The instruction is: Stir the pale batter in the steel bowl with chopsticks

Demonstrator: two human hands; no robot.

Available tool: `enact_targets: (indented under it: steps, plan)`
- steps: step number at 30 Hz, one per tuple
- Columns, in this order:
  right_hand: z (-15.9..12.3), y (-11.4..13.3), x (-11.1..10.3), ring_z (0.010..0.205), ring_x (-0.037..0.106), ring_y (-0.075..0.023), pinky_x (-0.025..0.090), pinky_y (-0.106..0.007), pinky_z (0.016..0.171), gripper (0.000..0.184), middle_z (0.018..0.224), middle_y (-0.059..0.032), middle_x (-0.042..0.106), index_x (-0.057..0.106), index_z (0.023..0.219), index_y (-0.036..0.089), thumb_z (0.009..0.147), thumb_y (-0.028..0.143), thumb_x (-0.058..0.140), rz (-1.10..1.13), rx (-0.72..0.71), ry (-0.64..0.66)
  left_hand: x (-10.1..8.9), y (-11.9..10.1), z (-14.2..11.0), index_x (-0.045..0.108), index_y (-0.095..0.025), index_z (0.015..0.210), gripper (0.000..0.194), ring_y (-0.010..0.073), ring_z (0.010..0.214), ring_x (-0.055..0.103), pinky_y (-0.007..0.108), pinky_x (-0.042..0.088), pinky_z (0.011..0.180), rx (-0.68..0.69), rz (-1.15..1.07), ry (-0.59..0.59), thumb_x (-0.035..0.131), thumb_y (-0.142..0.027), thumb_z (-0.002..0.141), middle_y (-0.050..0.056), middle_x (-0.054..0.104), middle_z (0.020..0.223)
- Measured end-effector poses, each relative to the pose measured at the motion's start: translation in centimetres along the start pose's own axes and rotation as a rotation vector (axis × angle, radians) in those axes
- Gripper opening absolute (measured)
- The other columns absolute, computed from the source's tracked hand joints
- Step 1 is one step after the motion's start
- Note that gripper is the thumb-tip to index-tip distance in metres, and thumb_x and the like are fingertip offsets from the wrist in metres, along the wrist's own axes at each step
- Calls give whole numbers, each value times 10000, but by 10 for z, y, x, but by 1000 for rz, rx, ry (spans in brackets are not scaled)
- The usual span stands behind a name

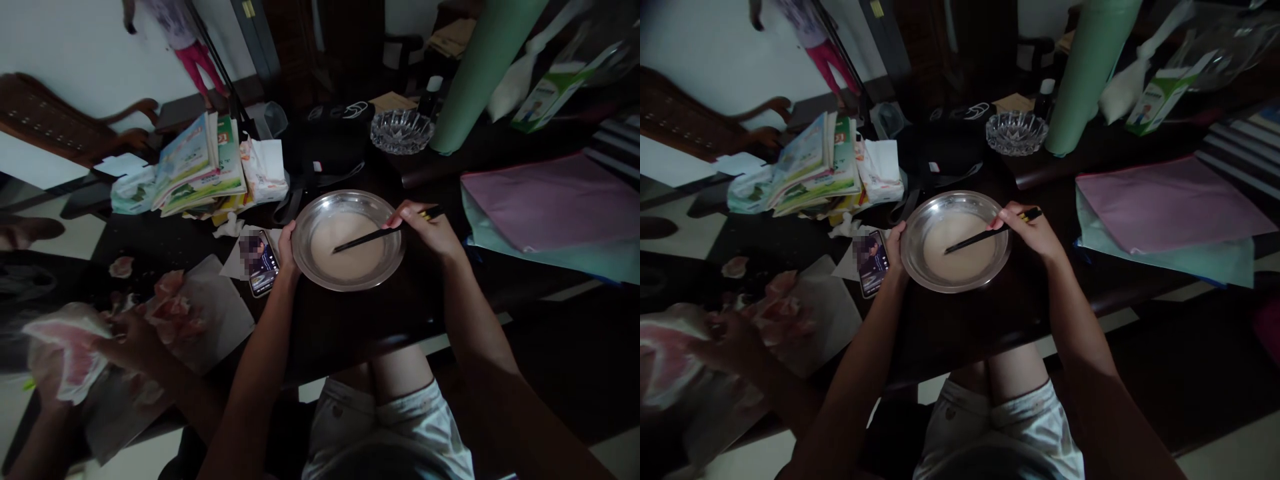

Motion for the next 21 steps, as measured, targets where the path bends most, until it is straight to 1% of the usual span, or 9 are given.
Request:
enact_targets:
  steps: [2,5,7,9,11,13,16,18,21]
  plan:
    - [1,-2,-6,804,733,-193,546,-348,849,380,777,-32,776,756,712,237,883,559,649,-1,1,-70,-1,-2,-2,692,-184,694,226,240,888,749,309,583,827,9,-7,-35,577,-299,851,13,705,609]
    - [0,-5,-20,712,711,-194,551,-359,815,443,681,-26,743,714,620,240,899,569,616,19,6,-215,1,-4,-5,687,-179,680,272,235,868,749,313,584,811,18,-12,-41,529,-281,877,12,700,595]
    - [0,-5,-18,689,700,-196,547,-364,802,462,660,-28,732,702,596,240,897,578,611,28,22,-181,2,-4,-6,691,-177,687,276,233,865,749,310,583,802,12,-10,-37,526,-287,880,11,698,591]
    - [1,-3,-8,721,707,-200,546,-367,822,436,701,-32,748,728,636,242,878,591,631,22,37,-69,1,-3,-7,697,-175,694,267,229,853,749,300,580,792,-2,-4,-45,541,-297,873,9,695,587]
    - [1,-1,-3,775,719,-208,546,-372,853,405,756,-37,767,753,689,245,855,601,656,8,37,-16,0,-3,-7,703,-172,703,253,226,837,748,295,578,783,-7,0,-47,559,-308,861,11,701,595]
    - [0,1,-7,782,723,-209,546,-370,857,394,753,-35,769,751,687,247,854,593,662,6,33,-78,0,-4,-7,708,-173,713,224,225,822,747,296,578,775,-1,3,-35,590,-315,839,12,710,611]
    - [-2,1,-19,700,705,-194,541,-356,808,444,665,-24,738,706,606,242,902,559,614,40,41,-194,0,-5,-7,702,-183,704,193,229,805,746,300,580,761,0,7,-43,612,-312,817,3,703,597]
    - [-2,1,-14,691,702,-194,538,-351,780,451,660,-29,733,704,597,237,911,546,606,61,45,-122,-2,-5,-8,698,-189,698,210,223,786,743,298,581,745,-7,7,-71,581,-297,834,-1,694,578]
    - [0,3,2,762,714,-201,541,-355,806,388,755,-42,758,759,688,242,882,558,644,41,19,51,-2,-5,-8,705,-188,714,235,204,757,739,286,581,731,-13,10,-91,546,-287,856,-1,714,607]
Point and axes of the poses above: each hand's wrist, its own z-axis towards the middle knuckle, its own x-axis out of the palm, y = z × x, the point moved 7 cm from there along z, towards the middle knuckle
